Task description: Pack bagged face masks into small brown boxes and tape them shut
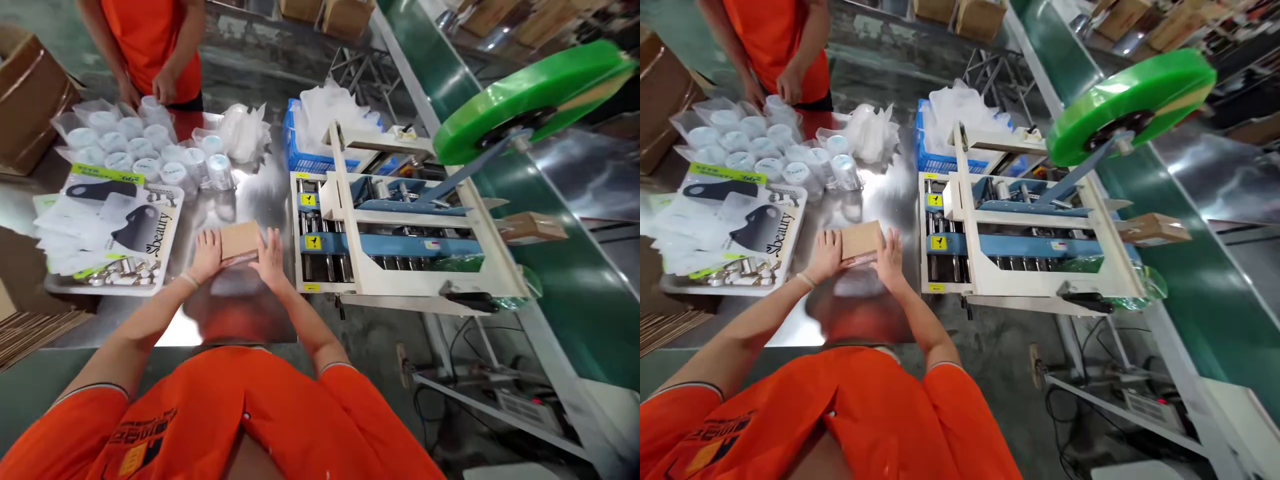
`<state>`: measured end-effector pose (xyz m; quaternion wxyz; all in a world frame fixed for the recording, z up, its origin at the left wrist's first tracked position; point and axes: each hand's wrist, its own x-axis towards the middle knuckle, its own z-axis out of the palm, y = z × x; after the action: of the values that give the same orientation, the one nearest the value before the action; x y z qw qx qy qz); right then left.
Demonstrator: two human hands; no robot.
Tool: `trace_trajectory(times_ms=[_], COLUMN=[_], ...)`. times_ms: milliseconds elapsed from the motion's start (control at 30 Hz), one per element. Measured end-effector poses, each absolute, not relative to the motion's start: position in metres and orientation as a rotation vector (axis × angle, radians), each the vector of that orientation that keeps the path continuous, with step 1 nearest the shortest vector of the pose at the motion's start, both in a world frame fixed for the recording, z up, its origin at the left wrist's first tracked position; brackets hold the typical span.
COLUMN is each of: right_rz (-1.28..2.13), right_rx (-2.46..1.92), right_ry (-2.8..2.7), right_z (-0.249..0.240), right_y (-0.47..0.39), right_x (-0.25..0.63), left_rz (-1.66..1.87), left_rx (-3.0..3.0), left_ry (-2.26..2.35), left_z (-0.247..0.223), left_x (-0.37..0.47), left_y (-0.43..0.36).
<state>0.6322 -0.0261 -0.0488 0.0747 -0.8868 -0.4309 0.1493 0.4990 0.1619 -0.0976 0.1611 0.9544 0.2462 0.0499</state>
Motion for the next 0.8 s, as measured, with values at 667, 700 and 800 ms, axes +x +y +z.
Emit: trace_trajectory(times_ms=[667,700,800], right_rz=[0.59,0.636,0.822], right_rx=[-2.327,-2.267,-2.014], right_ry=[-1.106,-1.14,-1.253], right_z=[-0.124,-0.124,-0.117], right_y=[-0.169,-0.157,-0.103], right_x=[0.587,0.59,0.593], left_rz=[0.511,0.592,0.834], left_rx=[2.209,2.22,2.293], left_ry=[0.026,0.078,0.587], left_z=[-0.077,-0.075,-0.058], left_x=[0.736,0.692,0.525], left_y=[0.053,0.071,0.151])
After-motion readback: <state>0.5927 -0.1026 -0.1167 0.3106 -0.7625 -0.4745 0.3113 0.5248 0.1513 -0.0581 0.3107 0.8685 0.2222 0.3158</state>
